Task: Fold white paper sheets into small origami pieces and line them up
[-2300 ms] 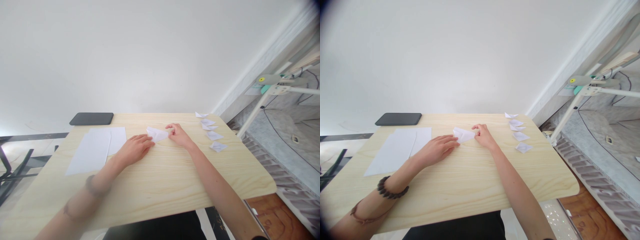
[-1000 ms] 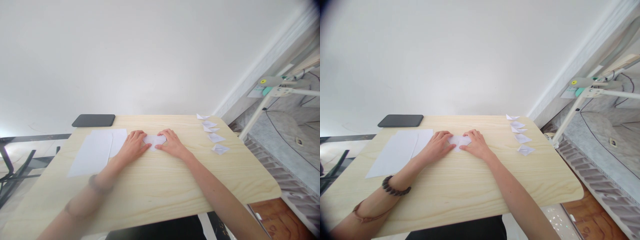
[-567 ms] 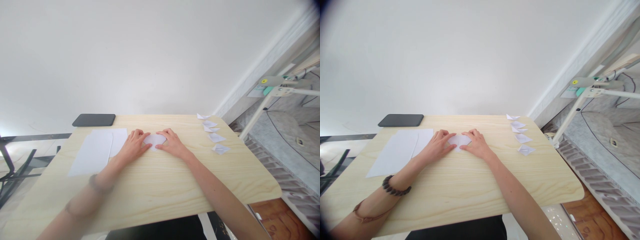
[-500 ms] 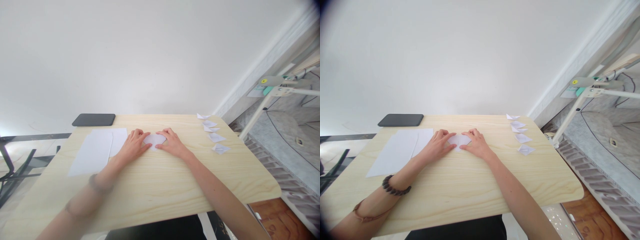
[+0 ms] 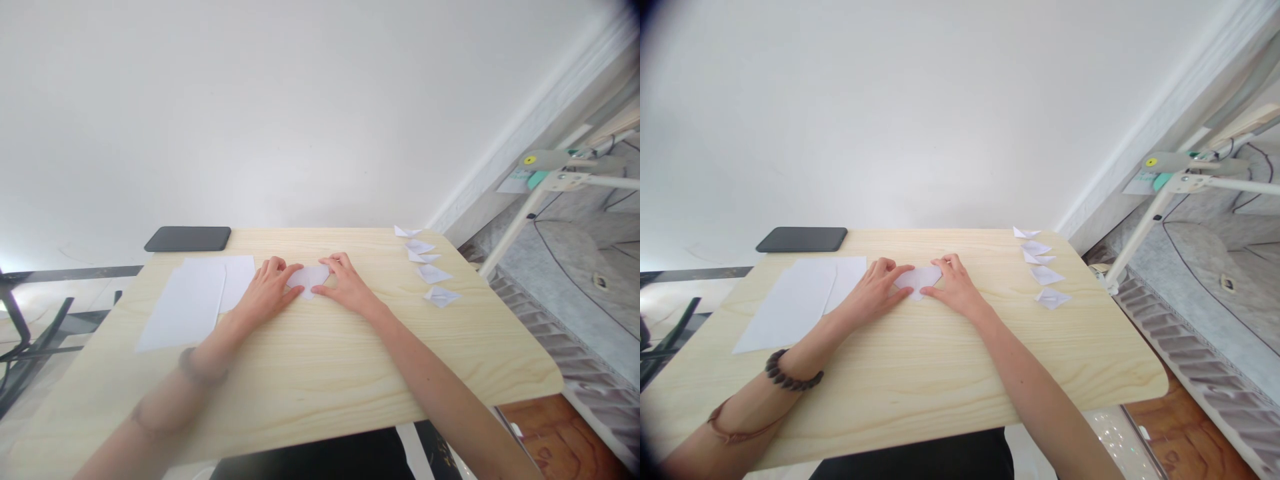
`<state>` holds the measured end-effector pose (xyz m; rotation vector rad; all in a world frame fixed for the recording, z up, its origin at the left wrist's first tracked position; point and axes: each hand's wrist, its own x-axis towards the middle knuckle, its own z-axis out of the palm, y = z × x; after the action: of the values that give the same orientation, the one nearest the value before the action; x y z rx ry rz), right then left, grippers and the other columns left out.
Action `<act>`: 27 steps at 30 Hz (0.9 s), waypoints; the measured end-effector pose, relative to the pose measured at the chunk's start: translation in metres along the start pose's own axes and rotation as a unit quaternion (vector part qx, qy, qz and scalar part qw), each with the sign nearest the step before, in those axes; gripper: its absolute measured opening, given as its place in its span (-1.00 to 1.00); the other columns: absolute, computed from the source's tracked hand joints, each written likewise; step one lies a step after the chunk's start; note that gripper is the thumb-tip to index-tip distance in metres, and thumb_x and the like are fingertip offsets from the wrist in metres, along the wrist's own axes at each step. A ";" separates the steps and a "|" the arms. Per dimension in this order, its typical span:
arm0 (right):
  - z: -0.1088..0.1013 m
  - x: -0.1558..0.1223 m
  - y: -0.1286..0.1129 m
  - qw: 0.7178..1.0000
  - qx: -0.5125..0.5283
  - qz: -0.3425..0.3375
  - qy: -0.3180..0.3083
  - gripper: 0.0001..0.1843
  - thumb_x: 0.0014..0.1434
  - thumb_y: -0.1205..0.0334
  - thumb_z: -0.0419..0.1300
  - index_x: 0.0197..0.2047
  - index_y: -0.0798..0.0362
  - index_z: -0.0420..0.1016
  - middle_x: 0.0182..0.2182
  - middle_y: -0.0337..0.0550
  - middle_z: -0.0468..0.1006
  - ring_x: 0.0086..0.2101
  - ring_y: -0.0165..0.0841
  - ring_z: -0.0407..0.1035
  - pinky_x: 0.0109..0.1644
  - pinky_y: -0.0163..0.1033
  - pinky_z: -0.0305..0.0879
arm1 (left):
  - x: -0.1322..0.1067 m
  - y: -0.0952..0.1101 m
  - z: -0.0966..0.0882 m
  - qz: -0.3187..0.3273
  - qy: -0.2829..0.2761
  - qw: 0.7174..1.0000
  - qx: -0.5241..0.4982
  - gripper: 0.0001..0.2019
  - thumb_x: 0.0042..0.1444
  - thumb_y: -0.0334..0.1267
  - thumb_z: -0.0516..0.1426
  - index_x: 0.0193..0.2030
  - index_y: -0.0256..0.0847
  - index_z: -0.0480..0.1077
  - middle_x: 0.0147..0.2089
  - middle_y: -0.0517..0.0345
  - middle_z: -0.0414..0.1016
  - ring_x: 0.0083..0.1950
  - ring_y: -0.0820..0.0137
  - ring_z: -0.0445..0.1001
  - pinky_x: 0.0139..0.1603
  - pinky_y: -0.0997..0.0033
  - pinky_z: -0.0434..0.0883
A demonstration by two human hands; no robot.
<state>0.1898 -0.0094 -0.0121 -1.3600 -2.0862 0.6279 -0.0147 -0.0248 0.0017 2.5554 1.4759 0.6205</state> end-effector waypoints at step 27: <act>0.000 0.000 -0.001 0.999 -0.013 -0.038 0.023 -0.39 -0.09 0.05 0.24 0.01 0.00 0.16 -0.11 -0.12 0.20 -0.07 -0.31 0.18 0.07 -0.11 0.16 | 0.000 -0.001 0.002 0.003 -0.010 1.000 0.029 -0.57 0.13 -0.09 -0.05 0.13 -0.16 0.14 -0.12 -0.02 0.14 -0.09 0.24 0.21 -0.06 0.16 0.25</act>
<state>0.1890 -0.0094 -0.0113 -1.2907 -2.1049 0.5334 -0.0146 -0.0238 -0.0003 2.6025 1.5024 0.5590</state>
